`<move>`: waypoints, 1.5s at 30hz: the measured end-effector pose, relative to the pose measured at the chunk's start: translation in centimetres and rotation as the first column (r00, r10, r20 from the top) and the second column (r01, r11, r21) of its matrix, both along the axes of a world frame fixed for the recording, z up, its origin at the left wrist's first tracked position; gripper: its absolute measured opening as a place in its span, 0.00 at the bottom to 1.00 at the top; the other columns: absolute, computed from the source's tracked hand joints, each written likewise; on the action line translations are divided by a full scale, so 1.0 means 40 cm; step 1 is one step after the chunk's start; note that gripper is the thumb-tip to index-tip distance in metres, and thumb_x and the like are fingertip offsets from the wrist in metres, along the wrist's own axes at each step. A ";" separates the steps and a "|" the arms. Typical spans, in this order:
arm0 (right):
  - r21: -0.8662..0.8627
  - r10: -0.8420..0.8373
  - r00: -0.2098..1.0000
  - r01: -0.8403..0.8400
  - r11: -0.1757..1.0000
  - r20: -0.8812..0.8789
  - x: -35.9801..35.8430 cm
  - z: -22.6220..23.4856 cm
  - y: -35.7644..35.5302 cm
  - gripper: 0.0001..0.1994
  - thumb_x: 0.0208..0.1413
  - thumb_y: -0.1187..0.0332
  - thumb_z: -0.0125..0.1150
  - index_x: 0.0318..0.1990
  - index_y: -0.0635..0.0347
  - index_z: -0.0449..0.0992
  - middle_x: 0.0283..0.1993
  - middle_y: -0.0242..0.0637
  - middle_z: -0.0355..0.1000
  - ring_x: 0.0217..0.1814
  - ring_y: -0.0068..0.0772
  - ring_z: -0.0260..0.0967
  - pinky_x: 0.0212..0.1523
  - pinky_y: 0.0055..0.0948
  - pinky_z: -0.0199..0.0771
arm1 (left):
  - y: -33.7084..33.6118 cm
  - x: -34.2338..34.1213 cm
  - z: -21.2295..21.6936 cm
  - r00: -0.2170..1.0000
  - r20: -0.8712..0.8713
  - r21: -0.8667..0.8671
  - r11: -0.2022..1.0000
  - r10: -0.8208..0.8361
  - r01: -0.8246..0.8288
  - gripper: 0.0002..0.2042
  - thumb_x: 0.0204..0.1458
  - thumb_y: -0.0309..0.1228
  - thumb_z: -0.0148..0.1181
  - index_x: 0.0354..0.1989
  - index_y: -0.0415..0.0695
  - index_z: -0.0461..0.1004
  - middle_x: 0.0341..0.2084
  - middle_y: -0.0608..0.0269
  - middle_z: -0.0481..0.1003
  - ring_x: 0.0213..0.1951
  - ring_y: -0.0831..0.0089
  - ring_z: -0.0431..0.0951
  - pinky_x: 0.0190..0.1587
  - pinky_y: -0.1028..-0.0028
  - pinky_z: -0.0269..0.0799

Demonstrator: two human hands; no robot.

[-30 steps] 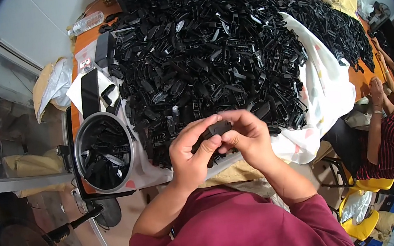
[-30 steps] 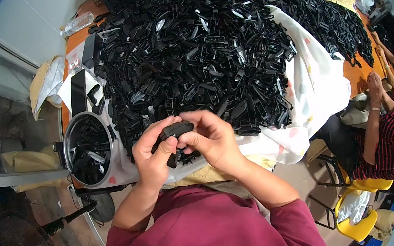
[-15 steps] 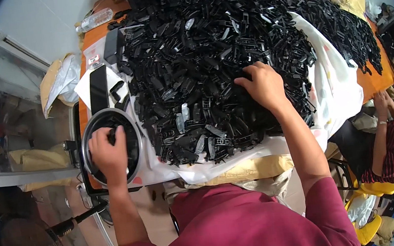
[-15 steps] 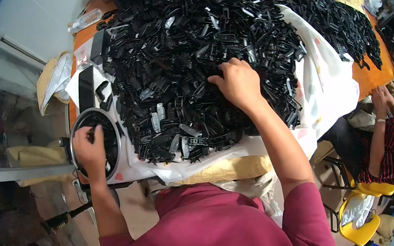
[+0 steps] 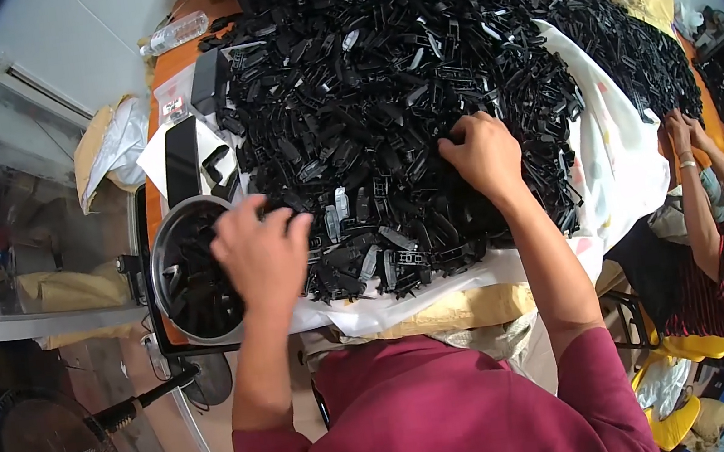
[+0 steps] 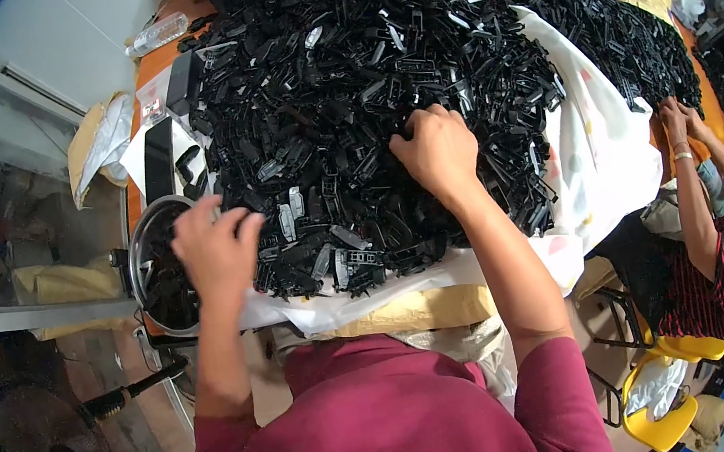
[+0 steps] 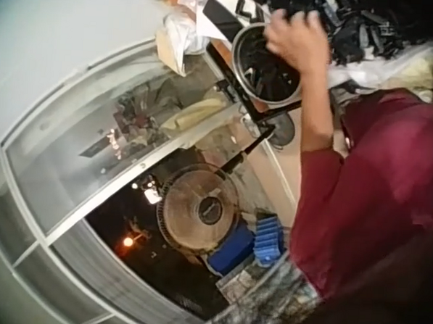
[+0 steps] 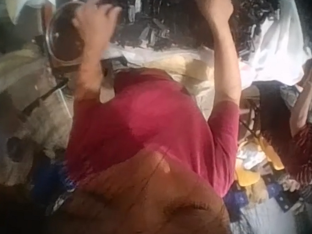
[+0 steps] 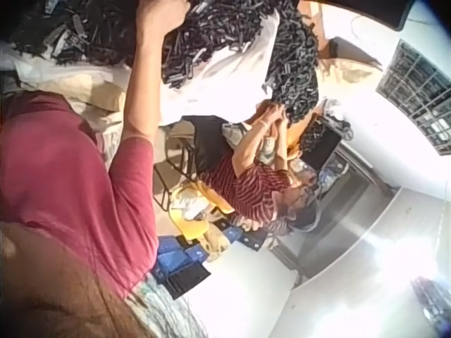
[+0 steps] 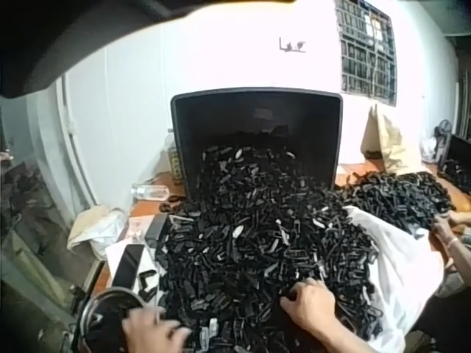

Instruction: Sorting and inspecting small black plastic clips from a bulk pile into a metal bowl.

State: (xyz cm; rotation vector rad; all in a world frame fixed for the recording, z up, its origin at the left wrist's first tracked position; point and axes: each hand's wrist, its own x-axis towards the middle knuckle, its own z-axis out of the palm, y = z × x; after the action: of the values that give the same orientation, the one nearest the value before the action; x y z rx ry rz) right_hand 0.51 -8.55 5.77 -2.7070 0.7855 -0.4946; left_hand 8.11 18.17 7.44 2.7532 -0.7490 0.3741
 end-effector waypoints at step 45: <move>0.275 0.354 0.693 -0.623 0.732 0.629 -0.186 0.103 0.185 0.14 0.46 0.79 0.59 0.43 0.64 0.73 0.37 0.42 0.71 0.31 0.33 0.68 0.31 0.25 0.69 | -0.109 -0.120 0.003 0.606 -0.327 -0.877 0.472 -0.725 0.091 0.14 0.42 0.27 0.65 0.37 0.37 0.73 0.31 0.60 0.74 0.32 0.73 0.75 0.36 0.76 0.70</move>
State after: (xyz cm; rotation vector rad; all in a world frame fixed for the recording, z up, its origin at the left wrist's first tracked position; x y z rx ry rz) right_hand -6.94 -1.15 9.89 -2.0186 -0.0343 -0.7575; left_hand 3.30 13.81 7.56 1.5001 -0.7851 -0.3627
